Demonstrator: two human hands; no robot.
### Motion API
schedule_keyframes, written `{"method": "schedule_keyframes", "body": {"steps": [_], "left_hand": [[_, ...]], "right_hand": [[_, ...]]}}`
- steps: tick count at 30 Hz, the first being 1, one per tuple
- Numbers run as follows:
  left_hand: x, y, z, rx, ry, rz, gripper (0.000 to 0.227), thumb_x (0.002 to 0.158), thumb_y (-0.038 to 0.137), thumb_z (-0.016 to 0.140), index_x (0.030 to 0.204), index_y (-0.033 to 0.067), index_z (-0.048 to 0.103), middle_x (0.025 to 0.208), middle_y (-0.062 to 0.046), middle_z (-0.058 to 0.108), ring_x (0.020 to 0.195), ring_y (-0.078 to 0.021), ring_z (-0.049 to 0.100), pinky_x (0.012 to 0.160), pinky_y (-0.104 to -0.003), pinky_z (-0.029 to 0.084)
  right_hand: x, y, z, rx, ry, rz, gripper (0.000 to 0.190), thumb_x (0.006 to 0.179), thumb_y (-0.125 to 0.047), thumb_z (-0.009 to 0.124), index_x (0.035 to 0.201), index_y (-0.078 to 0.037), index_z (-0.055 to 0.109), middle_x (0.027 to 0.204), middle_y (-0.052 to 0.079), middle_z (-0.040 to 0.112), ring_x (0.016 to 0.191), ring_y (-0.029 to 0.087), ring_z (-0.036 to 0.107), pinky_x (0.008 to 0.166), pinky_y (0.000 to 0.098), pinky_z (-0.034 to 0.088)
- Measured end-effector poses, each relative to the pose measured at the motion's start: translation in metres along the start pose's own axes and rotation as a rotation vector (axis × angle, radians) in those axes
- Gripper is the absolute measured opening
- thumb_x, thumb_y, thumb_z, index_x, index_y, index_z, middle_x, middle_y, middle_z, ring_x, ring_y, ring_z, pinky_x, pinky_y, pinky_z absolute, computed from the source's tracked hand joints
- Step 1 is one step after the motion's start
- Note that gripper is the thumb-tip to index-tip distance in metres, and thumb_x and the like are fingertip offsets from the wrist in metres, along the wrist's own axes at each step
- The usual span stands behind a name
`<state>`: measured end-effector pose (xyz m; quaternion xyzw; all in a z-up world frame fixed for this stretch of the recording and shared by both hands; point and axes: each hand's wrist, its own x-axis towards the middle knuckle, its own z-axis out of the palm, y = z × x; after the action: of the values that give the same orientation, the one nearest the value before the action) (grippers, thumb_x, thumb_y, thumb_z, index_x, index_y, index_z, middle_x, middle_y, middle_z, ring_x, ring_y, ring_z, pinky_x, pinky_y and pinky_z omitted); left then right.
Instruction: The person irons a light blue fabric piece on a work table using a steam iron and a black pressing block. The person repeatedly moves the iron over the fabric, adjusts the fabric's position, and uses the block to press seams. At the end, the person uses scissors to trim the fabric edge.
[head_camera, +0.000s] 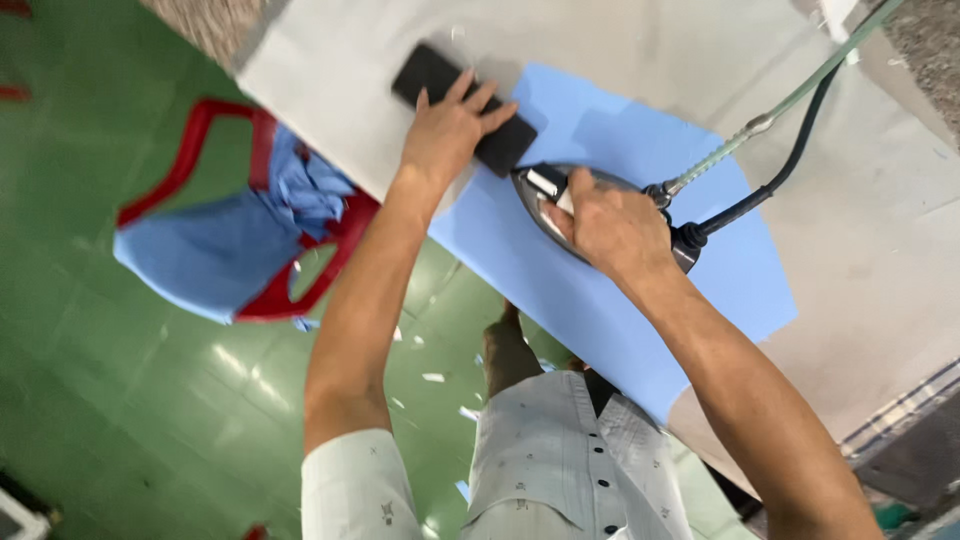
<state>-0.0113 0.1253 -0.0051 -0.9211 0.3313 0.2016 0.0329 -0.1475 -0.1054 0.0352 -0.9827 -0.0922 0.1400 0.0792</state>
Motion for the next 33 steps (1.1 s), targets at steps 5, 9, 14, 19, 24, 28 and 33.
{"method": "schedule_keyframes", "body": {"steps": [5,9,14,19,24,28,33], "left_hand": [[-0.001,0.032,0.017,0.084,0.026,-0.055,0.087,0.092,-0.010,0.061,0.161,0.0357,0.034,0.166,0.003,0.029,0.150,-0.0282,0.024,0.104,-0.061,0.043],[-0.012,0.060,0.067,0.143,0.434,-0.011,0.051,0.106,0.014,0.051,0.154,0.0314,0.057,0.160,-0.007,0.049,0.151,-0.0321,0.034,0.124,-0.055,0.011],[-0.112,0.212,0.052,-0.209,0.916,-0.359,0.048,0.111,0.010,0.062,0.156,0.0104,0.044,0.161,-0.010,0.045,0.153,-0.0333,0.040,0.130,-0.055,0.028],[-0.101,0.392,0.115,-0.703,1.142,-0.428,0.063,0.114,0.021,0.050,0.166,0.0074,0.019,0.173,-0.009,0.022,0.165,-0.0327,0.017,0.139,-0.063,0.011],[-0.035,0.500,0.105,-0.930,0.894,-0.326,0.079,0.100,0.034,0.030,0.147,-0.0260,0.012,0.154,-0.054,0.001,0.149,-0.0694,0.000,0.126,-0.077,0.007],[-0.044,0.549,0.143,-0.679,0.973,0.284,0.031,0.099,0.006,0.051,0.125,-0.0075,0.061,0.132,-0.020,0.065,0.133,-0.0331,0.055,0.120,-0.046,0.044],[-0.080,0.504,0.131,-0.479,0.814,-0.276,0.055,0.107,0.028,0.042,0.150,-0.0067,0.046,0.157,-0.025,0.048,0.149,-0.0380,0.046,0.127,-0.052,0.034]], "right_hand": [[-0.015,0.018,0.000,-0.011,-0.050,-0.049,0.052,0.110,-0.056,0.051,0.106,-0.004,0.051,0.065,0.015,0.067,0.052,0.048,0.064,0.043,0.0552,0.049],[-0.042,0.038,0.011,-0.019,0.040,-0.107,0.048,0.112,-0.050,0.053,0.103,-0.003,0.047,0.064,0.018,0.065,0.052,0.050,0.061,0.042,0.0583,0.046],[-0.066,0.049,-0.010,0.165,-0.035,-0.162,0.044,0.114,-0.042,0.049,0.110,0.002,0.046,0.075,0.024,0.066,0.063,0.053,0.061,0.050,0.0619,0.045],[-0.068,0.053,-0.044,0.385,-0.300,-0.038,0.042,0.105,-0.038,0.046,0.123,0.000,0.047,0.105,0.026,0.068,0.092,0.051,0.063,0.072,0.0612,0.046],[-0.068,0.060,-0.035,0.468,-0.237,-0.155,0.057,0.109,-0.038,0.048,0.154,-0.005,0.037,0.129,0.019,0.043,0.093,0.039,0.061,0.081,0.0550,0.051],[-0.065,0.062,-0.027,0.401,-0.184,-0.226,0.056,0.112,-0.040,0.040,0.152,-0.001,0.035,0.123,0.022,0.044,0.080,0.047,0.060,0.068,0.0605,0.049],[-0.057,0.070,0.001,0.217,0.024,-0.407,0.044,0.117,-0.033,0.044,0.138,0.006,0.041,0.075,0.020,0.063,0.064,0.047,0.059,0.054,0.0564,0.045]]}}
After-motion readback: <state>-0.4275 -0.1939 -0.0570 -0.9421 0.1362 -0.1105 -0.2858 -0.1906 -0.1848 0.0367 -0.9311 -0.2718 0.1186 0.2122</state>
